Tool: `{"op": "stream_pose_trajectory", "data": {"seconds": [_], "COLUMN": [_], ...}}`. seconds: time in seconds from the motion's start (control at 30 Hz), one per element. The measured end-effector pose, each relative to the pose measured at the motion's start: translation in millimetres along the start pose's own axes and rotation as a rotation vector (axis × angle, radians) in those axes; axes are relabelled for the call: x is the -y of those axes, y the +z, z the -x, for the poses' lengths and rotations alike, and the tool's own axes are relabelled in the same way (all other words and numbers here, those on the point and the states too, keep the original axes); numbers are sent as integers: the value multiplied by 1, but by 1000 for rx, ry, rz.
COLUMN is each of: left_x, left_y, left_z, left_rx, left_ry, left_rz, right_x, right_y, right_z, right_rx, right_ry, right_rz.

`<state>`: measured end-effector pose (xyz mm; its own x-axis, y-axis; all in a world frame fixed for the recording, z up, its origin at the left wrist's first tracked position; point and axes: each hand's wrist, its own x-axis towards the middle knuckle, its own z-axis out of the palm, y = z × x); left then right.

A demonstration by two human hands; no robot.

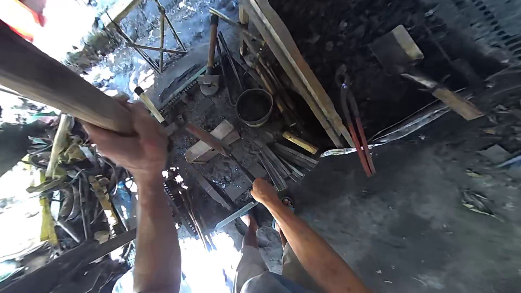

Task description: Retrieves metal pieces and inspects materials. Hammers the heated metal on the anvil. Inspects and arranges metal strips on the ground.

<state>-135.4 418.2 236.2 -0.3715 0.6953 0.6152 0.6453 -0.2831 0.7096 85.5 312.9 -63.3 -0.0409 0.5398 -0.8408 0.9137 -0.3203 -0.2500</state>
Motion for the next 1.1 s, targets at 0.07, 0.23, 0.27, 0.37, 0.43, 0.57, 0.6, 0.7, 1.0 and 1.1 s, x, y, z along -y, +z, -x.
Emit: {"op": "stream_pose_trajectory", "data": {"seconds": [0.07, 0.23, 0.27, 0.37, 0.43, 0.57, 0.6, 0.7, 1.0, 1.1], "left_x": [61, 181, 175, 139, 115, 90, 97, 151, 118, 121], "left_y": [18, 17, 11, -15, -24, -4, 4, 22, 17, 22], "left_z": [80, 191, 182, 158, 146, 138, 146, 190, 150, 158], "left_rx": [109, 946, 925, 780, 696, 548, 540, 754, 739, 724], "left_ry": [-162, -872, -878, -758, -666, -600, -627, -772, -713, -711], "left_rz": [-307, -653, -652, -613, -579, -552, -564, -638, -624, -661], "right_x": [1, -3, -1, 1, 5, 10, 10, 5, 6, 8], "right_y": [3, 6, 6, 8, 9, 9, 10, 14, 22, 28], "right_z": [-4, -7, -7, -3, 0, 3, 2, -2, -1, -2], "right_rx": [-3, 22, 22, 13, 13, 17, 15, 37, 80, 80], "right_ry": [11, -7, -10, -20, -32, -26, -19, -12, -50, -43], "right_rz": [9, -24, -28, -50, -53, -43, -38, -24, -125, -126]}}
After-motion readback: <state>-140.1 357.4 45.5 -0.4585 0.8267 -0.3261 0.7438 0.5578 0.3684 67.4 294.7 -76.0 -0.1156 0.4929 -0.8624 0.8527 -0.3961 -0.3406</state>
